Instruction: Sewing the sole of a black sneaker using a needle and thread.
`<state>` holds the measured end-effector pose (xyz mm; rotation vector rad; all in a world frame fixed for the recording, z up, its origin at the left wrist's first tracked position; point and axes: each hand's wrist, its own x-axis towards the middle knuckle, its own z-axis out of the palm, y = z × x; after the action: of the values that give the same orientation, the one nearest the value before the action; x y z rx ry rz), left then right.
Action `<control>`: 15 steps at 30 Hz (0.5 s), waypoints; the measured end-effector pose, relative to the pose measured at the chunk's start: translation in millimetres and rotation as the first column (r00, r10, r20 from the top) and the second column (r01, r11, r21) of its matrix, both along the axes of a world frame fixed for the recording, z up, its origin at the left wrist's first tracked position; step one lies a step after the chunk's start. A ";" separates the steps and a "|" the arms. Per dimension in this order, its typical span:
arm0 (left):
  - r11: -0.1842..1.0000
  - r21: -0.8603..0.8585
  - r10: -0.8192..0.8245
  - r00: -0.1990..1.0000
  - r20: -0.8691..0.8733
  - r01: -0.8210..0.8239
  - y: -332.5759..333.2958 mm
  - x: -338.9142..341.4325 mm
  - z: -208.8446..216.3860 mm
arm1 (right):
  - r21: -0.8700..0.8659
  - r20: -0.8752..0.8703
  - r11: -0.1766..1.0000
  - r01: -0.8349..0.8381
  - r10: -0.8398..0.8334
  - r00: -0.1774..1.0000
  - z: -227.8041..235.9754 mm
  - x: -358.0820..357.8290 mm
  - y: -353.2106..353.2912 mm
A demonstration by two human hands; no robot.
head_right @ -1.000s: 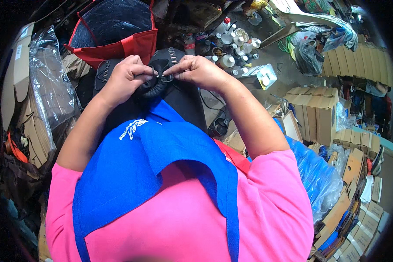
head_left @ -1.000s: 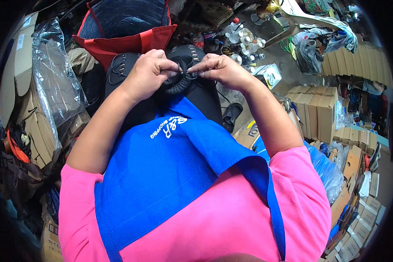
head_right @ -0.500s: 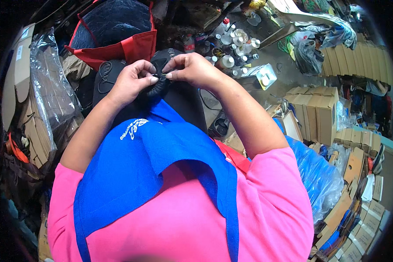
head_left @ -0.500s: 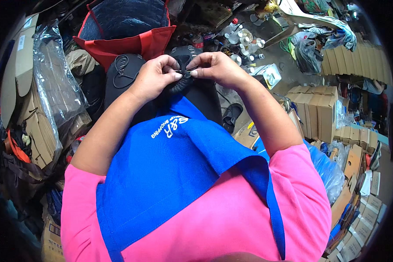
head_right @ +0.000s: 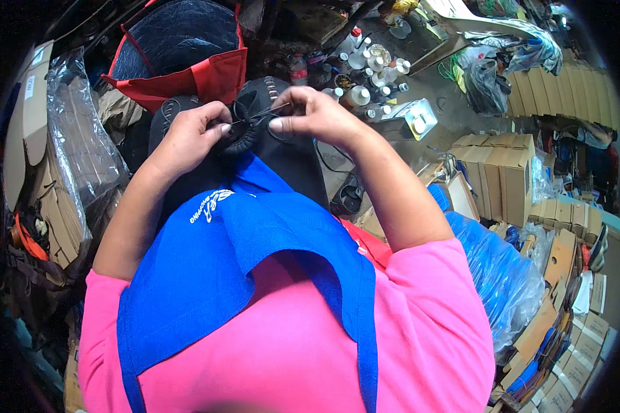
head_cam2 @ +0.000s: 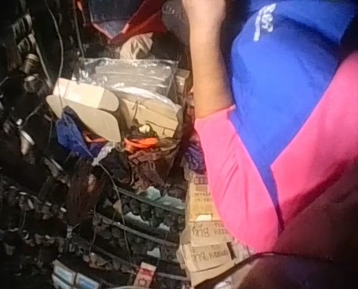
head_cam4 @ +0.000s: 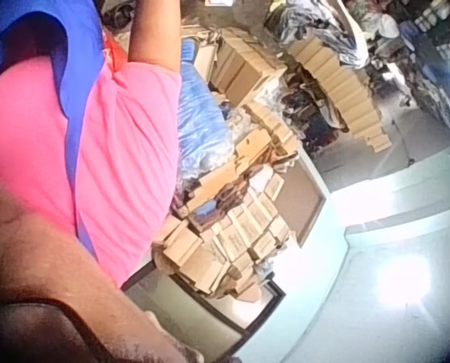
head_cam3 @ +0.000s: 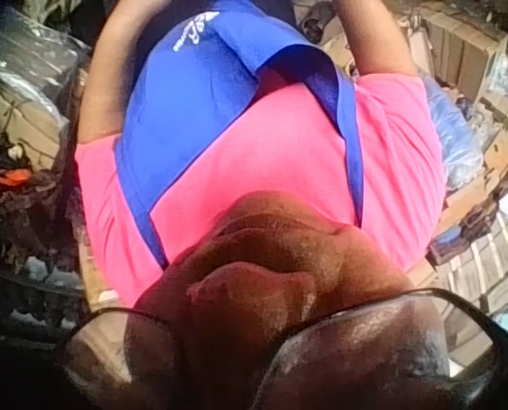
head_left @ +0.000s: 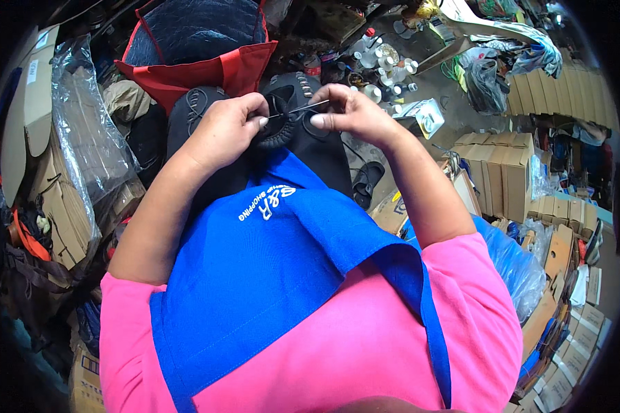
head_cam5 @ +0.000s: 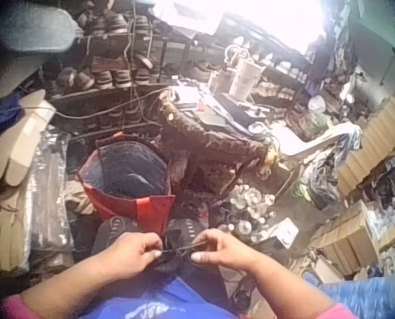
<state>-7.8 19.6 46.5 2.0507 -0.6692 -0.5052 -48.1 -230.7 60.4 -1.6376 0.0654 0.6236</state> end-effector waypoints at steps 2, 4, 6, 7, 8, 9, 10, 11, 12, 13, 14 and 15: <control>0.999 0.043 -0.030 0.999 -0.014 0.031 -7.6 2.7 3.1 | -0.183 0.087 0.983 0.016 0.000 0.996 -12.4 -13.1 -11.2; 0.999 0.039 -0.033 0.999 -0.008 0.033 -12.7 2.6 3.2 | -0.290 0.104 0.956 -0.038 0.071 0.992 -7.2 -19.5 -22.2; 0.998 0.035 -0.048 0.999 -0.003 0.048 -14.0 3.6 1.8 | -0.280 -0.006 0.960 0.011 -0.013 1.000 20.0 -28.1 -24.3; 0.996 0.022 -0.087 0.995 0.054 0.086 -14.7 3.0 1.4 | -0.237 0.126 0.971 0.026 0.004 0.992 30.1 -28.0 -25.9; 0.992 0.013 -0.124 0.986 0.111 0.123 -15.0 2.3 1.2 | -0.275 0.222 0.961 0.036 0.028 0.975 37.9 -19.3 -25.7; 0.990 0.009 -0.138 0.984 0.116 0.138 -16.7 2.1 2.6 | -0.408 0.366 0.912 0.039 0.124 0.923 39.9 -5.4 -30.4; 0.989 0.029 -0.148 0.975 0.168 0.145 -16.4 1.8 3.3 | -0.531 0.480 0.845 0.063 0.239 0.844 37.7 12.1 -35.1; 0.987 0.048 -0.161 0.962 0.222 0.154 -17.5 2.7 4.5 | -0.626 0.453 0.773 0.102 0.254 0.855 31.0 25.3 -37.4; 0.985 0.044 -0.171 0.958 0.231 0.165 -19.7 1.6 5.5 | -0.712 0.424 0.690 0.134 0.269 0.865 21.7 34.8 -39.3; 0.986 0.059 -0.164 0.955 0.246 0.154 -21.7 1.2 4.8 | -0.852 0.426 0.475 0.222 0.382 0.820 9.7 42.1 -43.0; 0.987 0.074 -0.157 0.952 0.261 0.143 -23.7 1.3 3.2 | -0.838 0.497 0.459 0.296 0.415 0.763 1.8 42.3 -49.4; 0.991 0.028 -0.133 0.964 0.229 0.130 -21.1 1.2 -3.6 | -0.781 0.573 0.551 0.294 0.445 0.688 11.9 43.9 -39.9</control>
<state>-6.6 -1.5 42.9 2.1056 -0.9474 -0.3486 -4.1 -270.6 72.3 -2.7828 -0.3802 -0.1388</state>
